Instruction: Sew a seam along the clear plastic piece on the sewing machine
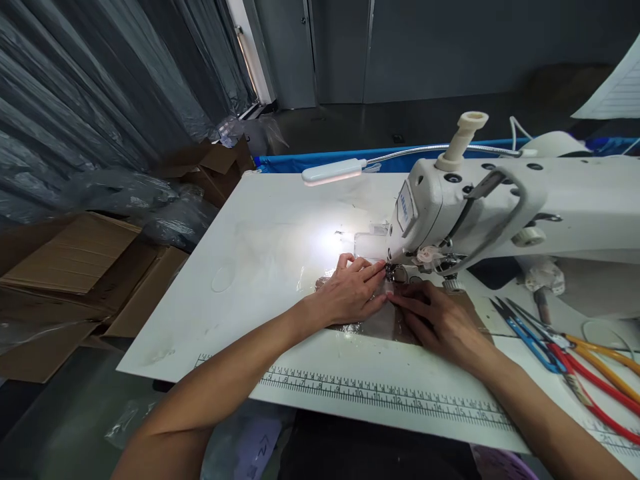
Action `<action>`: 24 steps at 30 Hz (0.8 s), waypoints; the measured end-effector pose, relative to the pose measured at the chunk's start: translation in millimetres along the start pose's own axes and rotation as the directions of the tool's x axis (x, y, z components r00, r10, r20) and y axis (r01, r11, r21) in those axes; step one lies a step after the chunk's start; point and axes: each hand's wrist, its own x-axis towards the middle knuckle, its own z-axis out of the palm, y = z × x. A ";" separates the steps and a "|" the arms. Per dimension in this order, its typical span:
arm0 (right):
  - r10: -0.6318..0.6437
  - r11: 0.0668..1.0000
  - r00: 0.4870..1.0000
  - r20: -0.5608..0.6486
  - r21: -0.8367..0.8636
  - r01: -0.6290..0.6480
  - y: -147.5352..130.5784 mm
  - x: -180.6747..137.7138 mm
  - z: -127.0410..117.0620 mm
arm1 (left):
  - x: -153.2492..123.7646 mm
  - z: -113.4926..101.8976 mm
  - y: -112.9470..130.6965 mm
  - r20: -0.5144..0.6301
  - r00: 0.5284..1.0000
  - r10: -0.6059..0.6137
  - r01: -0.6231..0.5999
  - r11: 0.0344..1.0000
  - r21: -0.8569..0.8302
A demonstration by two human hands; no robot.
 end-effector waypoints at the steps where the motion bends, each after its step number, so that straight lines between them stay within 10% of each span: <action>1: 0.002 1.000 1.000 0.007 0.004 -0.002 0.5 -0.6 0.1 | -0.4 0.5 0.6 -0.010 1.000 -0.003 0.003 1.000 0.004; 12: -0.019 1.000 1.000 -0.002 -0.009 0.019 0.6 -0.7 0.6 | -1.8 14.9 1.5 -0.191 0.968 0.160 -0.165 0.986 -0.010; 24: -0.025 1.000 0.999 -0.041 -0.009 0.025 -3.3 -0.6 -0.1 | -4.8 1.8 -5.0 -0.098 0.982 0.165 -0.173 0.981 -0.083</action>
